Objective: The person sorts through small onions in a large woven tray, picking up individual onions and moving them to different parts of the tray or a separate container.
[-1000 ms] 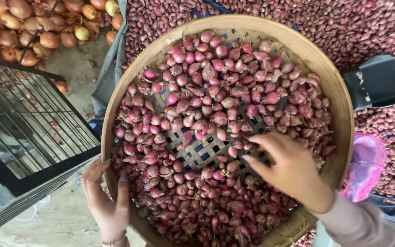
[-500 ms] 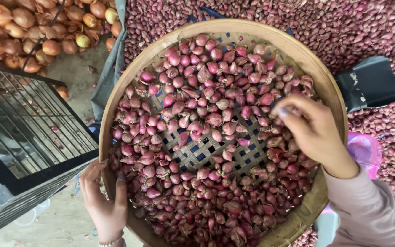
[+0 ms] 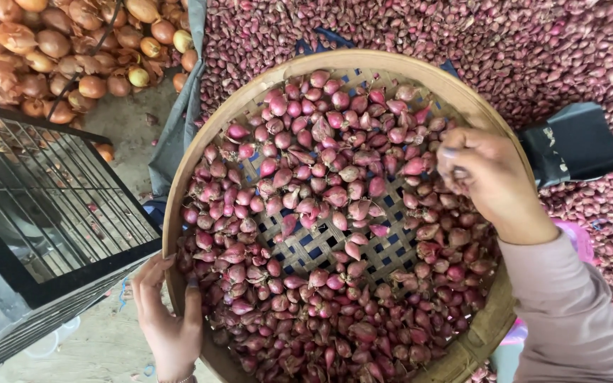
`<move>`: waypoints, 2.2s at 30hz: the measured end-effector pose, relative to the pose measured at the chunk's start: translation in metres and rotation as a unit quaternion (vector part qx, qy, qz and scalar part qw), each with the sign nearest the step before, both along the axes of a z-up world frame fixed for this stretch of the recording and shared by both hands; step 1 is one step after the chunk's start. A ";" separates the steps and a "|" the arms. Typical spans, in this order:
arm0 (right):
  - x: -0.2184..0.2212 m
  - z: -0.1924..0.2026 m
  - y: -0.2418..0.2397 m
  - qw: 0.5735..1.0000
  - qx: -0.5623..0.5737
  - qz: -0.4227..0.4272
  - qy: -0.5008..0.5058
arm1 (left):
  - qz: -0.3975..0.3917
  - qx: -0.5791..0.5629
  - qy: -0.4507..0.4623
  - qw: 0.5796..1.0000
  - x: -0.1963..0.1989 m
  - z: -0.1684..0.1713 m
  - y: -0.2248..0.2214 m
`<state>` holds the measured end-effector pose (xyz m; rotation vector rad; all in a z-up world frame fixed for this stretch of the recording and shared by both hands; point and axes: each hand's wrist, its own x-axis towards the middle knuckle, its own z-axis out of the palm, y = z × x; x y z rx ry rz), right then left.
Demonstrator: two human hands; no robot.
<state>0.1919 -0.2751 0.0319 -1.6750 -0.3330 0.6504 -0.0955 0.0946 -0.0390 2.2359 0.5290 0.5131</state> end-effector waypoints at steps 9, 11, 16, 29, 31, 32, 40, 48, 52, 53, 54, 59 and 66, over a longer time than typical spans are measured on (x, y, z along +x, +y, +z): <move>0.000 -0.003 0.036 0.735 -0.459 0.155 -0.474 | 0.010 -0.018 -0.006 1.000 0.000 -0.006 0.000; 0.006 0.000 0.029 0.823 -0.337 0.166 -0.426 | 0.003 -0.010 -0.007 1.000 0.000 -0.006 0.001; -0.028 0.022 -0.054 0.986 0.045 -0.018 -0.157 | 0.011 -0.017 -0.003 1.000 -0.002 -0.006 0.002; -0.118 -0.038 -0.174 0.840 -0.402 -0.321 0.171 | -0.008 -0.041 -0.020 0.999 0.008 -0.007 0.002; -0.111 -0.023 -0.149 0.827 -0.422 -0.356 0.102 | -0.007 -0.022 -0.012 1.000 0.008 -0.007 0.001; -0.106 -0.016 -0.136 0.811 -0.440 -0.384 0.033 | -0.003 -0.003 -0.003 1.000 0.006 -0.006 0.001; -0.064 0.032 -0.052 0.832 -0.278 -0.064 -0.477 | -0.010 0.007 -0.010 1.000 0.003 -0.002 -0.002; -0.039 0.007 0.011 0.803 -0.313 0.117 -0.494 | -0.005 -0.006 -0.018 1.000 0.003 0.001 -0.005; -0.048 0.032 -0.008 0.805 -0.296 0.012 -0.514 | 0.061 -0.249 -0.115 0.960 0.011 -0.006 -0.008; -0.048 0.032 -0.017 0.789 -0.338 -0.003 -0.513 | 0.114 -0.309 -0.113 0.937 0.011 -0.012 -0.006; -0.048 0.034 -0.014 0.790 -0.330 0.009 -0.517 | 0.129 -0.307 -0.116 0.936 0.008 -0.022 -0.003; -0.047 0.040 0.044 0.798 -0.282 0.116 -0.520 | 0.056 -0.327 -0.099 0.938 0.011 -0.029 -0.001; -0.093 0.010 0.204 0.744 -0.193 0.337 -0.543 | 0.086 -0.329 -0.078 0.937 0.012 -0.016 -0.011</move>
